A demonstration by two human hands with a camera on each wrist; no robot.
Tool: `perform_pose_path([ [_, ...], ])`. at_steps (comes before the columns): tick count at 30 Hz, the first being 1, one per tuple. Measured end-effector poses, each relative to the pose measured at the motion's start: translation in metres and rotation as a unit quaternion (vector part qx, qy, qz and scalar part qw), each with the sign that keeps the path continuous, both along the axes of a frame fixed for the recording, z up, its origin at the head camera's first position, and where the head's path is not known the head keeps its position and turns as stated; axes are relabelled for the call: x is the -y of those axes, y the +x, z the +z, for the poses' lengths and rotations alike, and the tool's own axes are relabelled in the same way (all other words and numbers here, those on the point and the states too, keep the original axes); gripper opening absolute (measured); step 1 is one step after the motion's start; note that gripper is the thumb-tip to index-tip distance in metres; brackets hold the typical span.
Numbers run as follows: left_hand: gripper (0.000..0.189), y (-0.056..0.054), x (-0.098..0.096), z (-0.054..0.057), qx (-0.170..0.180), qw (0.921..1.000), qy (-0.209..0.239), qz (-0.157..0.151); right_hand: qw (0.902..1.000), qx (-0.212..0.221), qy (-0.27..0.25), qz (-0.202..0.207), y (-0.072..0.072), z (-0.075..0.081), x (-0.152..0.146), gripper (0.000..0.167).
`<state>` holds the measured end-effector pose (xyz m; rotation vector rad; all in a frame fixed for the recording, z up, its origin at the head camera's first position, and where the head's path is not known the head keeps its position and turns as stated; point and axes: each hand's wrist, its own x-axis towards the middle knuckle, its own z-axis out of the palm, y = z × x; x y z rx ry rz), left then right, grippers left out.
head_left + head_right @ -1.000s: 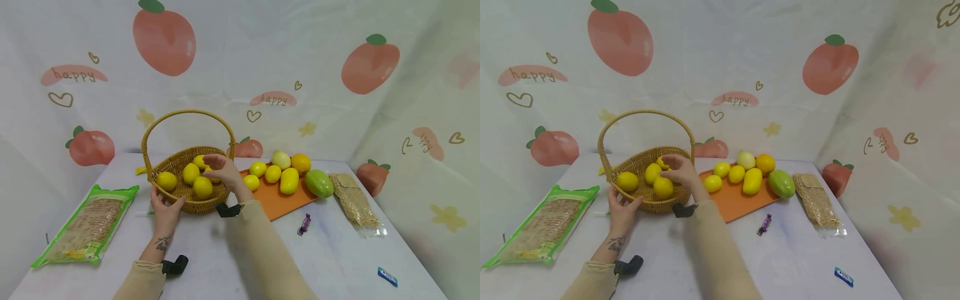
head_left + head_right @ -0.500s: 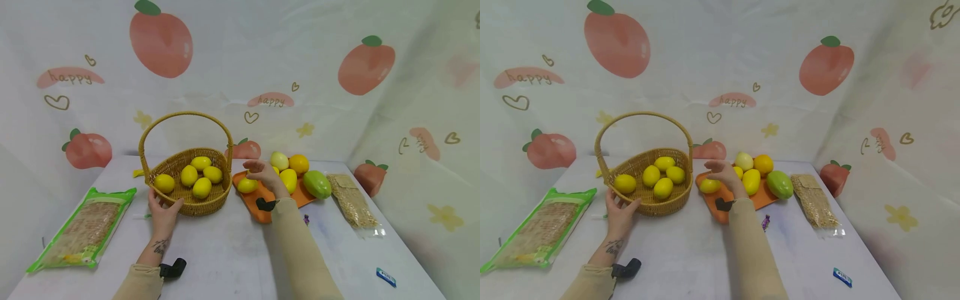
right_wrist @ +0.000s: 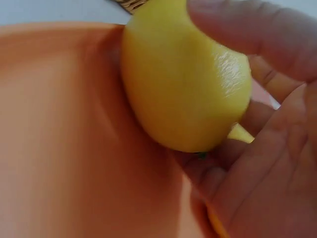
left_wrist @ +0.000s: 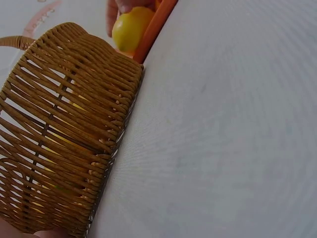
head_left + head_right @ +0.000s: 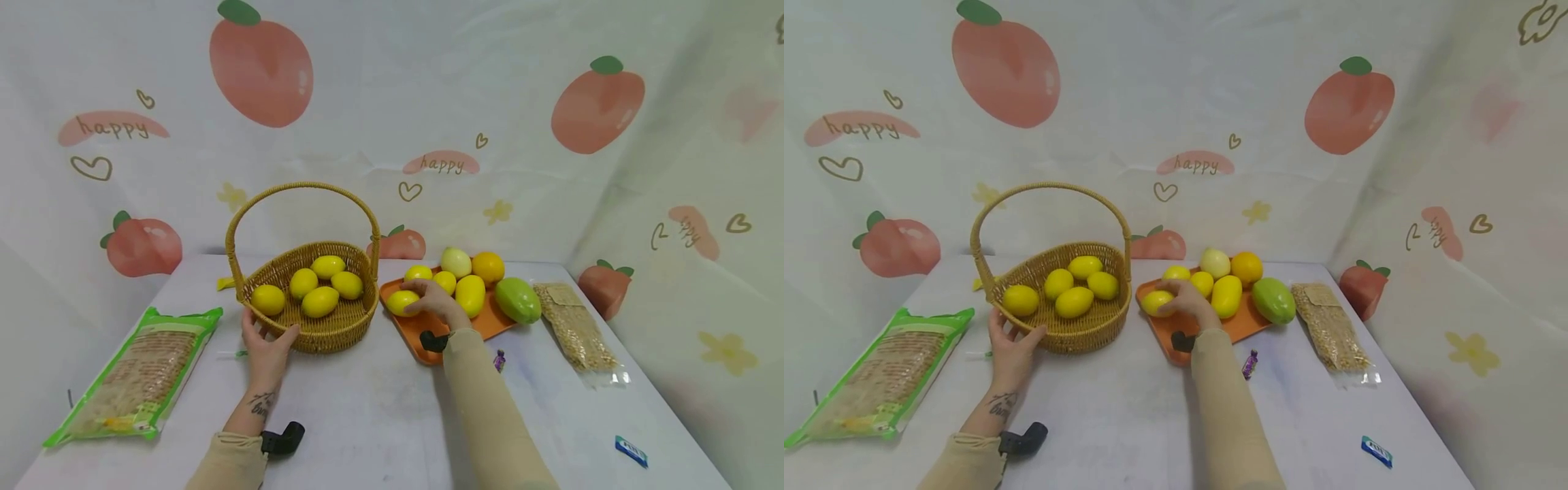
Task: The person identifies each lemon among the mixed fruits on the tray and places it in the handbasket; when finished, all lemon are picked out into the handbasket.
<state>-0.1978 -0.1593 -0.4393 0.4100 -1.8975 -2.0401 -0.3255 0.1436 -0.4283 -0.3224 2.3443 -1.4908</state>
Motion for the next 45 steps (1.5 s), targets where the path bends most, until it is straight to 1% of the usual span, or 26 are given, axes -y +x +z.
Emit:
perform_pose_path([
  [5, 0.096, 0.0, 0.0, 0.0, -0.007, 1.0, 0.001, -0.001, 0.9993, 0.007, 0.026, -0.024, -0.001, -0.004, 0.0, 0.062],
  [8, 0.096, 0.0, 0.0, 0.0, -0.007, 1.0, 0.001, -0.003, 0.9991, 0.002, 0.027, -0.032, 0.003, -0.003, -0.002, 0.061],
  [10, 0.096, 0.001, 0.0, 0.0, -0.006, 1.0, -0.001, -0.003, 0.999, -0.001, 0.017, -0.04, 0.008, 0.0, -0.005, 0.061],
  [12, 0.096, 0.001, 0.0, 0.001, -0.005, 1.0, 0.0, -0.004, 0.9988, -0.004, -0.011, -0.047, 0.014, 0.004, -0.007, 0.06],
  [14, 0.096, 0.001, -0.001, 0.001, -0.003, 1.0, 0.002, -0.005, 0.9972, -0.006, -0.059, -0.045, 0.02, 0.008, -0.008, 0.061],
  [18, 0.097, 0.0, 0.0, 0.001, 0.001, 1.0, 0.006, -0.005, 0.9855, -0.004, -0.166, -0.036, 0.031, 0.021, -0.006, 0.06],
  [20, 0.096, 0.0, 0.0, 0.001, 0.001, 1.0, 0.006, -0.004, 0.9808, -0.004, -0.192, -0.03, 0.035, 0.028, -0.003, 0.059],
  [22, 0.096, -0.001, 0.0, 0.001, 0.001, 1.0, 0.006, -0.004, 0.9788, -0.012, -0.204, -0.02, 0.039, 0.034, 0.002, 0.057],
  [27, 0.096, -0.001, 0.0, 0.001, 0.002, 1.0, 0.006, -0.003, 0.9776, -0.037, -0.206, 0.022, 0.043, 0.045, 0.024, 0.055],
  [31, 0.096, -0.001, -0.001, 0.002, 0.002, 1.0, 0.002, -0.004, 0.9762, -0.037, -0.21, 0.041, 0.041, 0.051, 0.05, 0.058],
  [34, 0.096, 0.0, -0.001, 0.002, 0.003, 1.0, -0.003, -0.005, 0.9739, -0.034, -0.218, 0.055, 0.038, 0.052, 0.073, 0.059],
  [38, 0.097, -0.001, 0.0, 0.001, 0.006, 1.0, -0.003, -0.002, 0.9719, -0.035, -0.221, 0.071, 0.035, 0.052, 0.104, 0.057],
  [40, 0.097, -0.001, 0.0, 0.001, 0.006, 1.0, -0.001, -0.002, 0.9729, -0.036, -0.215, 0.077, 0.035, 0.052, 0.118, 0.056],
  [45, 0.097, -0.001, 0.001, 0.0, 0.003, 1.0, 0.003, -0.001, 0.9709, -0.036, -0.213, 0.104, 0.037, 0.052, 0.141, 0.056],
])
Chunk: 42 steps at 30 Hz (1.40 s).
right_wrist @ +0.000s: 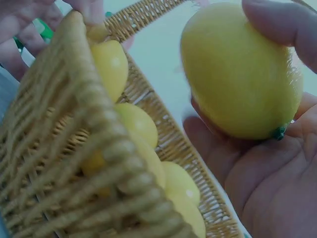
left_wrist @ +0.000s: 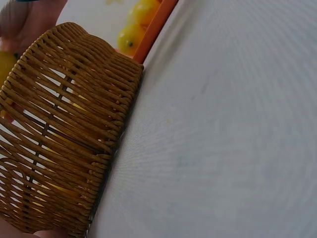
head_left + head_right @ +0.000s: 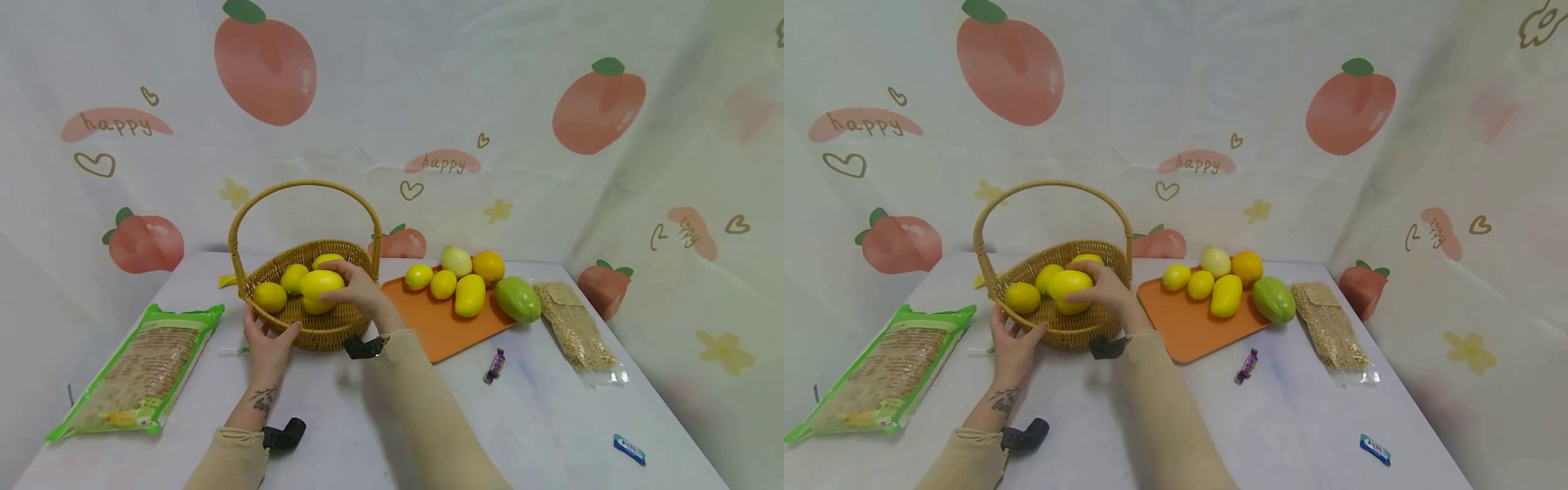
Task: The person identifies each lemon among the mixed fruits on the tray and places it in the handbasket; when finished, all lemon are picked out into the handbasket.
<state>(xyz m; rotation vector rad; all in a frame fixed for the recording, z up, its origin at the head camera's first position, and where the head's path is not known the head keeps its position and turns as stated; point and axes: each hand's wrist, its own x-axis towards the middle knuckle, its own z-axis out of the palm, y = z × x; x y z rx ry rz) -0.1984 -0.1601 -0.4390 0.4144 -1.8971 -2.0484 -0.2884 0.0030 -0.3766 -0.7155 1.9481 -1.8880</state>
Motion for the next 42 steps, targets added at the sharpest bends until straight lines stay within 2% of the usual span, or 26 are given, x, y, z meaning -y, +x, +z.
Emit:
perform_pose_path([
  [4, 0.097, -0.001, -0.001, 0.001, 0.003, 1.0, 0.001, -0.001, 0.9997, -0.017, -0.019, 0.003, 0.002, 0.002, -0.002, 0.052],
  [10, 0.097, -0.001, 0.0, 0.003, 0.009, 1.0, 0.0, 0.0, 0.9971, -0.035, -0.06, -0.033, 0.006, 0.011, -0.032, 0.052],
  [13, 0.097, -0.001, 0.0, 0.003, 0.004, 1.0, -0.001, 0.0, 0.9924, -0.039, -0.097, -0.065, 0.004, 0.014, -0.053, 0.051],
  [15, 0.097, -0.001, 0.001, 0.003, 0.0, 1.0, 0.001, 0.0, 0.9857, -0.039, -0.126, -0.105, 0.001, 0.013, -0.067, 0.049],
  [18, 0.096, -0.001, 0.001, 0.003, -0.002, 1.0, -0.001, 0.0, 0.9662, -0.042, -0.16, -0.198, -0.007, 0.008, -0.085, 0.046],
  [22, 0.096, 0.0, 0.001, 0.004, 0.0, 1.0, 0.0, 0.002, 0.9223, -0.053, -0.182, -0.337, -0.02, -0.002, -0.102, 0.044],
  [25, 0.096, 0.001, 0.001, 0.004, 0.0, 1.0, -0.002, 0.003, 0.8909, -0.053, -0.164, -0.42, -0.028, -0.012, -0.11, 0.049],
  [28, 0.096, 0.001, 0.001, 0.003, 0.002, 1.0, -0.009, 0.003, 0.8687, -0.044, -0.13, -0.476, -0.033, -0.023, -0.117, 0.055],
  [31, 0.096, 0.001, 0.0, 0.002, 0.005, 0.9999, -0.014, 0.002, 0.8531, -0.03, -0.099, -0.511, -0.038, -0.035, -0.121, 0.058],
  [35, 0.096, 0.001, 0.0, 0.0, 0.007, 0.9998, -0.016, 0.002, 0.8382, -0.011, -0.067, -0.541, -0.042, -0.048, -0.123, 0.058],
  [38, 0.096, 0.001, 0.001, 0.0, 0.006, 0.9999, -0.014, 0.002, 0.8305, 0.002, -0.042, -0.555, -0.044, -0.056, -0.123, 0.059],
  [42, 0.096, 0.002, 0.0, 0.001, 0.002, 0.9999, -0.01, -0.001, 0.8262, 0.02, -0.014, -0.563, -0.048, -0.066, -0.122, 0.061],
])
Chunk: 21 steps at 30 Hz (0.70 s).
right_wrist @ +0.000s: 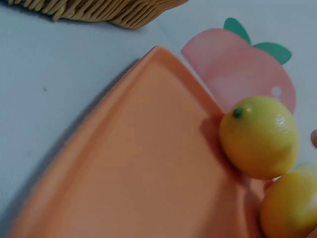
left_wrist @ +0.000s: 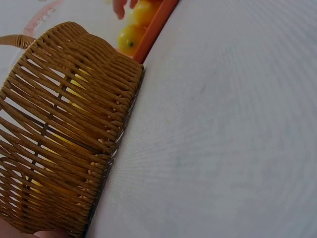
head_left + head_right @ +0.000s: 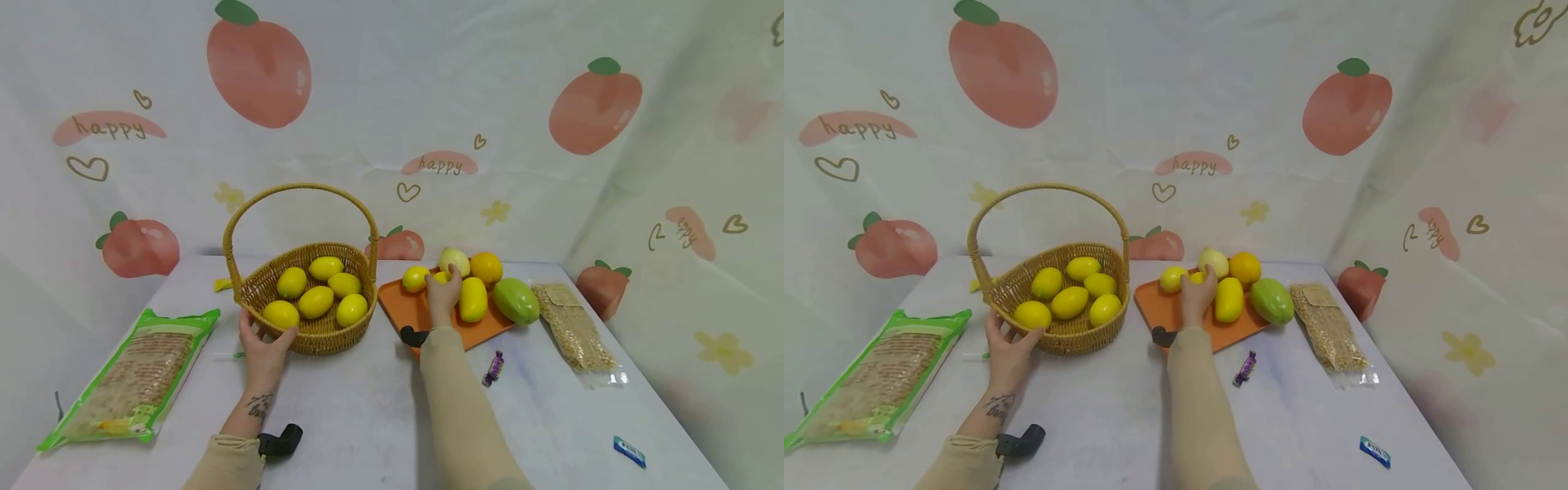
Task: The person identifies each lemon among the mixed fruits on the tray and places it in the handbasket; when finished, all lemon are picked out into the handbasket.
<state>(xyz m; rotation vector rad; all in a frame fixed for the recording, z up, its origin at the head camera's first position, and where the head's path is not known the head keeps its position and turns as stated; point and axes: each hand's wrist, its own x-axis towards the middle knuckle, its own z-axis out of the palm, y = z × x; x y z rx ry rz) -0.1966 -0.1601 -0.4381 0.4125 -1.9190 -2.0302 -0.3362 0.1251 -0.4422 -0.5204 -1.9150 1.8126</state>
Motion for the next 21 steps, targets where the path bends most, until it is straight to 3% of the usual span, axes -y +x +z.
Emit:
perform_pose_path([
  [6, 0.096, 0.001, -0.001, 0.0, -0.004, 1.0, 0.001, 0.0, 0.9991, 0.037, 0.02, -0.011, -0.001, -0.009, 0.0, 0.067],
  [13, 0.095, 0.001, -0.001, -0.001, -0.003, 1.0, 0.001, -0.003, 0.9983, 0.04, 0.032, -0.028, 0.001, -0.007, -0.003, 0.069],
  [17, 0.095, 0.001, -0.002, 0.0, -0.005, 1.0, 0.003, -0.002, 0.9985, 0.024, 0.039, -0.031, 0.001, -0.004, -0.005, 0.068],
  [21, 0.095, 0.0, -0.001, 0.0, -0.006, 1.0, 0.006, 0.0, 0.9991, -0.014, 0.039, 0.009, 0.002, 0.009, -0.01, 0.068],
])
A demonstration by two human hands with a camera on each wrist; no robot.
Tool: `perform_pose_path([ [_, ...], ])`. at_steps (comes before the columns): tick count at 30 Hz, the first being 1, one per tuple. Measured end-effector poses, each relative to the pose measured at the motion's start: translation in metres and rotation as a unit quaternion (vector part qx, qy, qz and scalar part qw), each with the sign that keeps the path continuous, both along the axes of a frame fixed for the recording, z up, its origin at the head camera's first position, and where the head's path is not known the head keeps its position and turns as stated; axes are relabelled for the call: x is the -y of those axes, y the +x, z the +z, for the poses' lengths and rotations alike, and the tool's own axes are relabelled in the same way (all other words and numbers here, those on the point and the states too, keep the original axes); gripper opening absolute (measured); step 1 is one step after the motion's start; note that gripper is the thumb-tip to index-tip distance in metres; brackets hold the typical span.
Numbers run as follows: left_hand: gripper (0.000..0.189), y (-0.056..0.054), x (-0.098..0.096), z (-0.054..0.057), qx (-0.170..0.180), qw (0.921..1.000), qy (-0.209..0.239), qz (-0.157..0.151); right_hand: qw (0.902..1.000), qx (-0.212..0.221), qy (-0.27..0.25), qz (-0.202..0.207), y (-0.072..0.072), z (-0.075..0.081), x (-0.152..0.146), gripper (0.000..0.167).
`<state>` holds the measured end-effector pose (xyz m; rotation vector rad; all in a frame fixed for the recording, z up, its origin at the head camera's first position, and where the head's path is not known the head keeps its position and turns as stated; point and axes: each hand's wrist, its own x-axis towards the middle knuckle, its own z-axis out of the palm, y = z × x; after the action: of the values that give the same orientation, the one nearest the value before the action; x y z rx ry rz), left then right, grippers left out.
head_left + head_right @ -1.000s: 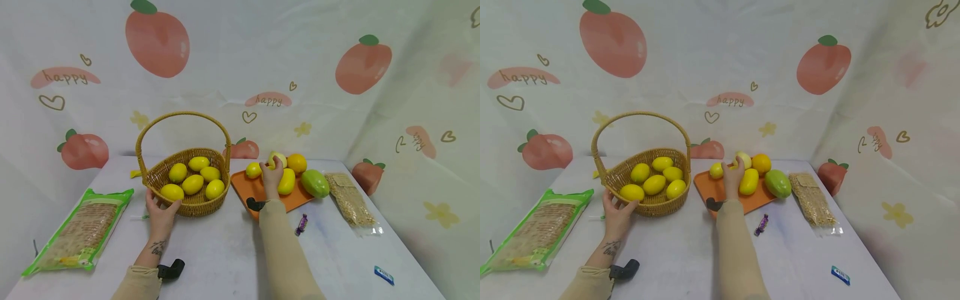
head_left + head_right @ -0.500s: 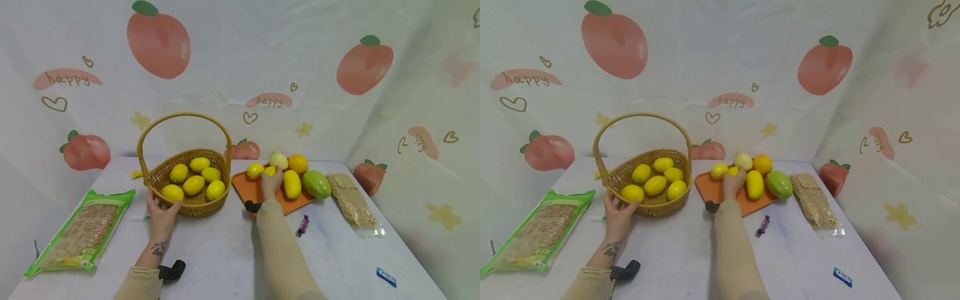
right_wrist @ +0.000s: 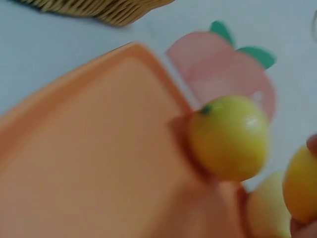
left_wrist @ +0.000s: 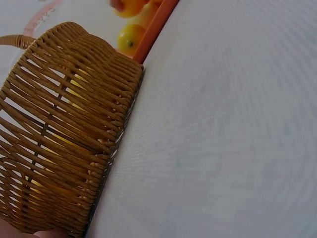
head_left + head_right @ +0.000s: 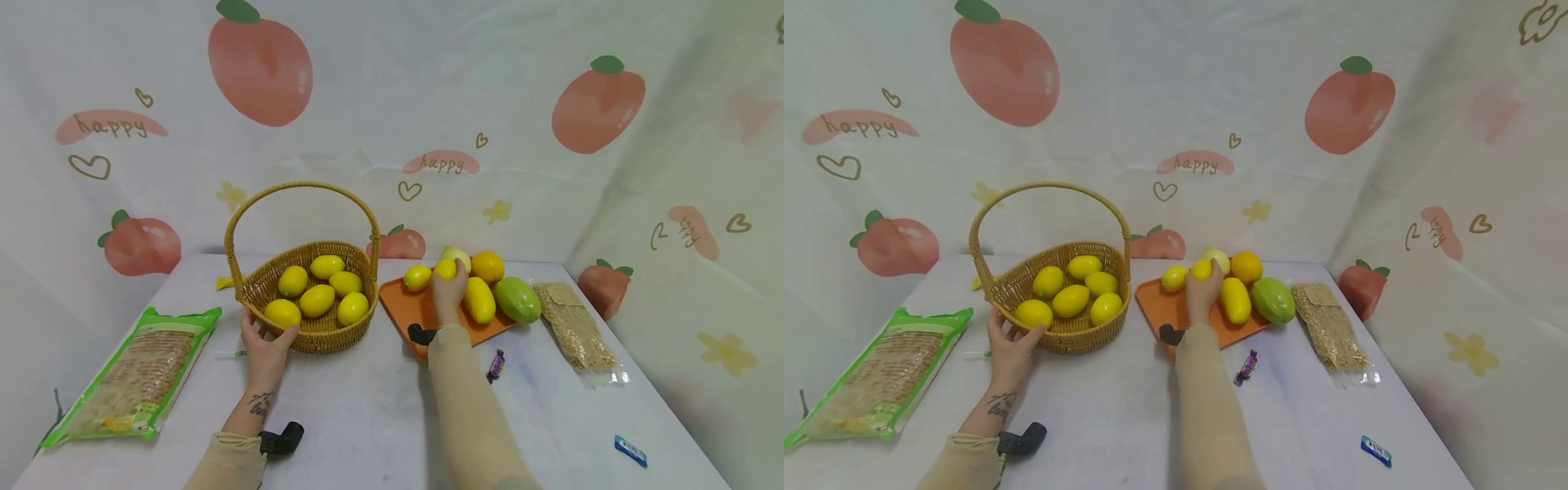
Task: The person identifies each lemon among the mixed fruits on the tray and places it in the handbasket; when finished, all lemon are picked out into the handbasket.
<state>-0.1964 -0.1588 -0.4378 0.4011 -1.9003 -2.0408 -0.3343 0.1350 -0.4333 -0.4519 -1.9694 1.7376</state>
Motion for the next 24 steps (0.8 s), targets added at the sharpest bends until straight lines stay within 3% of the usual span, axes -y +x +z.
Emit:
perform_pose_path([
  [5, 0.097, -0.002, 0.001, 0.0, 0.007, 1.0, 0.004, -0.003, 0.9929, -0.033, -0.004, 0.114, 0.006, 0.028, -0.009, 0.066],
  [10, 0.096, -0.002, 0.001, 0.001, 0.007, 1.0, -0.001, -0.006, 0.9654, -0.042, 0.006, 0.257, 0.015, 0.054, -0.016, 0.064],
  [13, 0.096, -0.001, 0.001, 0.002, 0.004, 0.9999, -0.006, -0.01, 0.9405, -0.046, 0.001, 0.337, 0.02, 0.066, -0.016, 0.065],
  [17, 0.097, 0.0, 0.001, 0.003, 0.008, 0.9999, -0.004, -0.011, 0.8973, -0.054, -0.015, 0.438, 0.027, 0.073, -0.009, 0.065],
  [24, 0.096, 0.001, 0.002, 0.001, 0.01, 0.9999, 0.0, -0.011, 0.8271, -0.054, -0.002, 0.56, 0.037, 0.071, 0.025, 0.064],
])
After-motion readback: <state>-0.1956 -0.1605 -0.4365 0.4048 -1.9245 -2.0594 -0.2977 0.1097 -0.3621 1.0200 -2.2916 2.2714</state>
